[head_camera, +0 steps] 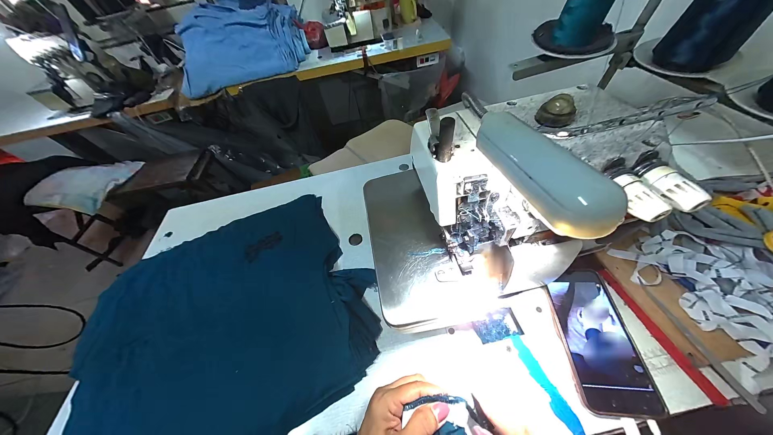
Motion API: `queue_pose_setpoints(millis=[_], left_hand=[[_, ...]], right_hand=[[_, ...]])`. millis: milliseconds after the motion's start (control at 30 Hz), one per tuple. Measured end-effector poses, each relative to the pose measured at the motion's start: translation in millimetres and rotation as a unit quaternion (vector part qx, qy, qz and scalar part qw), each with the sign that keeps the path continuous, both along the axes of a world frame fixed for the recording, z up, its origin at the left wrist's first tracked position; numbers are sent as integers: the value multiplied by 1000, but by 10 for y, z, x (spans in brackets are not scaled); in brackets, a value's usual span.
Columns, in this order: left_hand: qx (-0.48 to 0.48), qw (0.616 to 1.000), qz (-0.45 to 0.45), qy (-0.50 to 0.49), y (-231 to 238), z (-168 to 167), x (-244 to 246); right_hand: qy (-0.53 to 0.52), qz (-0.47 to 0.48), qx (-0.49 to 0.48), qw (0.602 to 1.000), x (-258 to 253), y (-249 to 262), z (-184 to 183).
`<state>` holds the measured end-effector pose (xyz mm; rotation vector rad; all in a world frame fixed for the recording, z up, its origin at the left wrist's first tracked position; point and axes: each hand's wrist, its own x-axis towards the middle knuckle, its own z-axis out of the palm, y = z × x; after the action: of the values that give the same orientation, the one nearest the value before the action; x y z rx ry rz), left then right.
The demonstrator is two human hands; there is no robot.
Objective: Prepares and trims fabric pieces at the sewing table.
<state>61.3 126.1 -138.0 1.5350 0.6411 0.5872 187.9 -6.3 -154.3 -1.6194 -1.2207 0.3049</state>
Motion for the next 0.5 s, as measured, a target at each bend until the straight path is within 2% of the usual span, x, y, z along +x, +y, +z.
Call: queue_pose_setpoints(millis=[67, 167, 267, 367, 500], left_hand=[[-26, 999, 24, 17, -23, 86, 18], [-8, 1000, -6, -27, 5, -74, -22], [-15, 999, -20, -32, 2, -98, -25], [-72, 997, -11, -35, -15, -42, -2], [-61, 997, 7, -48, -10, -85, 2]], right_hand=[[25, -5, 28, 999, 20, 3, -68], [82, 17, 32, 996, 81, 17, -99], [143, 34, -54, 988, 163, 63, 78], [252, 74, -166, 951, 294, 115, 180], [301, 83, -171, 935, 389, 148, 250]])
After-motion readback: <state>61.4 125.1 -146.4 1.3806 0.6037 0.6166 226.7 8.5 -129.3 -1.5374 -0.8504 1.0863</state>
